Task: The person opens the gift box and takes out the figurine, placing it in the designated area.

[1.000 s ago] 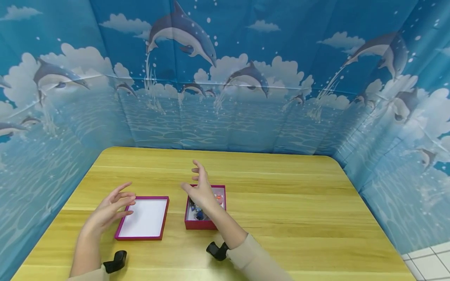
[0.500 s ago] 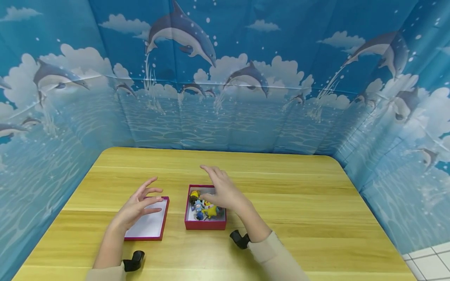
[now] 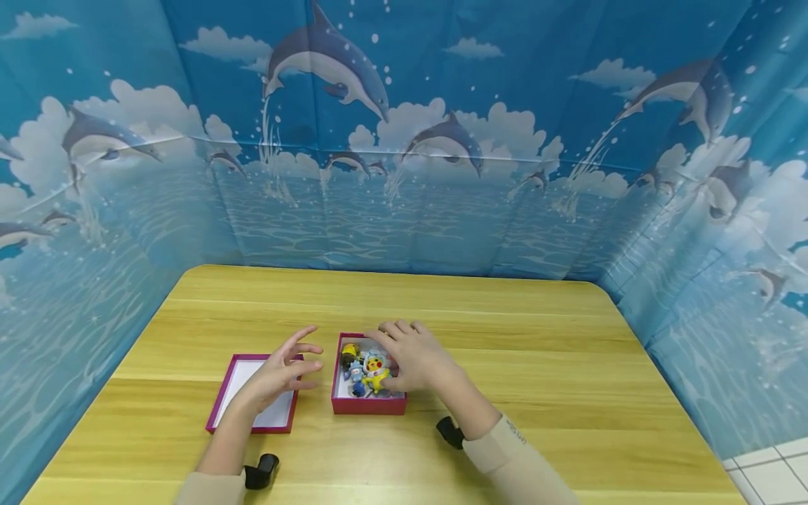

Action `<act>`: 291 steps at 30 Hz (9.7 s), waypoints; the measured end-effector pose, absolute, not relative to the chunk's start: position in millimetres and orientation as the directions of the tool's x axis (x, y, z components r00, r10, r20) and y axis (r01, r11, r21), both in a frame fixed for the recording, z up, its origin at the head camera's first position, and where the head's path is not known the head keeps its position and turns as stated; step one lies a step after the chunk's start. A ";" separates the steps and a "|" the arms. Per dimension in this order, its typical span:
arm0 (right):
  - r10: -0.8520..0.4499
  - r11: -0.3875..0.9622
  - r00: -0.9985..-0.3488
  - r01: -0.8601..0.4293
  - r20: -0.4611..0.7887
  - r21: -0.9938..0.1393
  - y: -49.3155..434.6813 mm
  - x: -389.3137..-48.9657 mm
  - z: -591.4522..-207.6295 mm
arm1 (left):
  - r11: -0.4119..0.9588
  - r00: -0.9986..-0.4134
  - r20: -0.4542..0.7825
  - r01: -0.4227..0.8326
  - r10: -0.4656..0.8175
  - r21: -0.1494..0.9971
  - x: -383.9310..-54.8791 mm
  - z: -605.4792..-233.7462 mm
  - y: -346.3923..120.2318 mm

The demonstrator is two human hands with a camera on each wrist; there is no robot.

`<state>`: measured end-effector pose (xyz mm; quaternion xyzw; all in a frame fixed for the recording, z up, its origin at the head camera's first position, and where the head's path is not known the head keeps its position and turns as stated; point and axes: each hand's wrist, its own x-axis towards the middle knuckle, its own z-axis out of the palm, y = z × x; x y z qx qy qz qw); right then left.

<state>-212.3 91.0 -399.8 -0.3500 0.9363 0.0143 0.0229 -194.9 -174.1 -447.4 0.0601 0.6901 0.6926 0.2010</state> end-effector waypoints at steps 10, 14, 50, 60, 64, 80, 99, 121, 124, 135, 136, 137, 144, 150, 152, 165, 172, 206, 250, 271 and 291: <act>-0.688 0.710 -0.720 -0.693 -0.084 0.125 85.6 -213.1 -409.8 | 0.067 -0.889 -0.205 -0.195 0.409 0.978 -199.3 -455.8 -161.1; -0.693 0.700 -0.715 -0.698 -0.092 0.148 84.7 -214.7 -412.9 | 0.078 -0.888 -0.223 -0.210 0.402 0.975 -201.4 -458.8 -155.9; -0.742 0.628 -0.661 -0.744 -0.110 0.230 78.3 -222.0 -422.5 | 0.094 -0.853 -0.244 -0.227 0.462 0.969 -200.7 -460.8 -152.0; -0.765 0.630 -0.644 -0.756 -0.025 0.178 85.4 -223.4 -414.1 | 0.103 -0.856 -0.245 -0.223 0.454 0.969 -200.1 -461.3 -151.8; -0.769 0.632 -0.638 -0.750 0.040 0.196 92.0 -224.3 -409.7 | 0.108 -0.858 -0.246 -0.221 0.451 0.969 -200.1 -461.5 -151.3; -0.687 0.718 -0.666 -0.684 0.289 0.131 127.4 -230.8 -404.9 | 0.105 -0.858 -0.250 -0.227 0.449 0.968 -199.8 -460.9 -151.0; -0.630 0.775 -0.745 -0.620 0.221 0.119 169.3 -238.1 -432.6 | 0.109 -0.858 -0.252 -0.227 0.448 0.968 -200.2 -460.6 -151.1; -0.627 0.777 -0.770 -0.609 0.119 0.159 184.3 -241.9 -459.1 | 0.097 -0.854 -0.246 -0.227 0.459 0.969 -200.8 -460.7 -152.0; -0.615 0.787 -0.781 -0.599 0.110 0.146 184.2 -242.0 -459.3 | 0.102 -0.855 -0.243 -0.222 0.457 0.970 -200.7 -460.4 -152.2; -0.598 0.800 -0.795 -0.586 0.103 0.129 185.0 -241.5 -461.2 | 0.096 -0.855 -0.250 -0.231 0.454 0.968 -200.3 -460.8 -152.4; -0.595 0.802 -0.797 -0.583 0.100 0.127 185.0 -241.4 -461.2 | 0.094 -0.855 -0.250 -0.233 0.455 0.968 -200.3 -460.8 -152.4; -0.593 0.804 -0.799 -0.581 0.100 0.128 185.1 -241.4 -461.3 | 0.091 -0.854 -0.250 -0.235 0.456 0.968 -200.2 -461.0 -152.4; -0.586 0.809 -0.803 -0.573 0.106 0.131 185.6 -241.1 -462.2 | 0.104 -0.856 -0.246 -0.223 0.455 0.969 -200.6 -460.8 -152.7; -0.575 0.817 -0.813 -0.563 0.096 0.126 184.5 -240.9 -459.5 | 0.105 -0.856 -0.248 -0.226 0.454 0.969 -200.8 -460.4 -152.7; -0.566 0.823 -0.819 -0.555 0.097 0.120 182.7 -241.1 -456.6 | 0.101 -0.855 -0.248 -0.227 0.455 0.969 -201.0 -460.5 -152.6; -0.607 0.790 -0.772 -0.611 0.189 0.042 147.7 -233.5 -428.6 | 0.101 -0.853 -0.250 -0.229 0.458 0.968 -202.7 -462.1 -153.0; -0.661 0.744 -0.723 -0.667 0.201 0.045 123.7 -226.1 -431.4 | 0.092 -0.853 -0.249 -0.232 0.458 0.968 -202.4 -461.7 -153.9; -0.789 0.614 -0.588 -0.756 0.177 0.227 67.1 -220.6 -451.8 | 0.071 -0.843 -0.250 -0.246 0.476 0.967 -200.5 -461.7 -153.0; -0.768 0.640 -0.591 -0.729 0.247 0.243 85.9 -226.8 -432.1 | 0.073 -0.844 -0.254 -0.250 0.471 0.965 -200.5 -460.4 -153.7; -0.643 0.760 -0.684 -0.625 0.344 0.179 146.7 -238.2 -411.8 | 0.095 -0.833 -0.249 -0.233 0.495 0.968 -202.8 -459.0 -154.9; -0.530 0.845 -0.768 -0.516 0.359 0.143 215.1 -235.4 -431.8 | 0.114 -0.825 -0.252 -0.225 0.506 0.968 -206.4 -459.9 -156.5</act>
